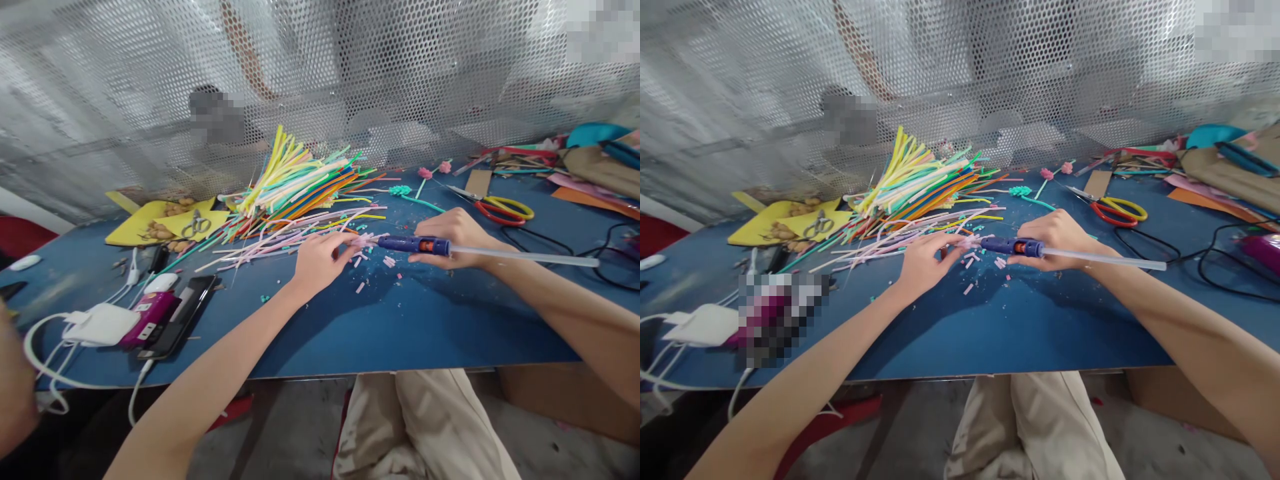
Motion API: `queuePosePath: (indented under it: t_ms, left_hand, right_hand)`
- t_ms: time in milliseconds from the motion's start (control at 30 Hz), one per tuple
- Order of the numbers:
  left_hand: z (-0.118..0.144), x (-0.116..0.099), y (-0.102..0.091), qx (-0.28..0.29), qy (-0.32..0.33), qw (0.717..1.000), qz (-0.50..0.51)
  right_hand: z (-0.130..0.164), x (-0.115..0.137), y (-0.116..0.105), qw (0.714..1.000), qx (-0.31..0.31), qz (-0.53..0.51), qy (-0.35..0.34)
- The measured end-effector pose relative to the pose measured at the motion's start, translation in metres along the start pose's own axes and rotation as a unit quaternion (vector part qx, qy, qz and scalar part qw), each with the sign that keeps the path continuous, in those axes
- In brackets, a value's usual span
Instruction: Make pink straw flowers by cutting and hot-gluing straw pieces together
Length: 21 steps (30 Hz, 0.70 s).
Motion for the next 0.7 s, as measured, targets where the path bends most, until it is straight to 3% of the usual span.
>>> queuePosePath:
  t_ms: [700]
  left_hand:
    - [0.0001,-0.0007,-0.0003,-0.007,0.006,1.0,0.021]
  right_hand:
    - [-0.0006,-0.0007,-0.0008,1.0,-0.004,-0.003,0.006]
Point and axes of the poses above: each hand's wrist, its own z-axis away from the middle knuckle, its own y-axis out of the palm, x = y × z, the point moved 1 cm from there along -z, towards the middle knuckle, and after that the axes turned 10 degrees about z, right-handed, at the moved point
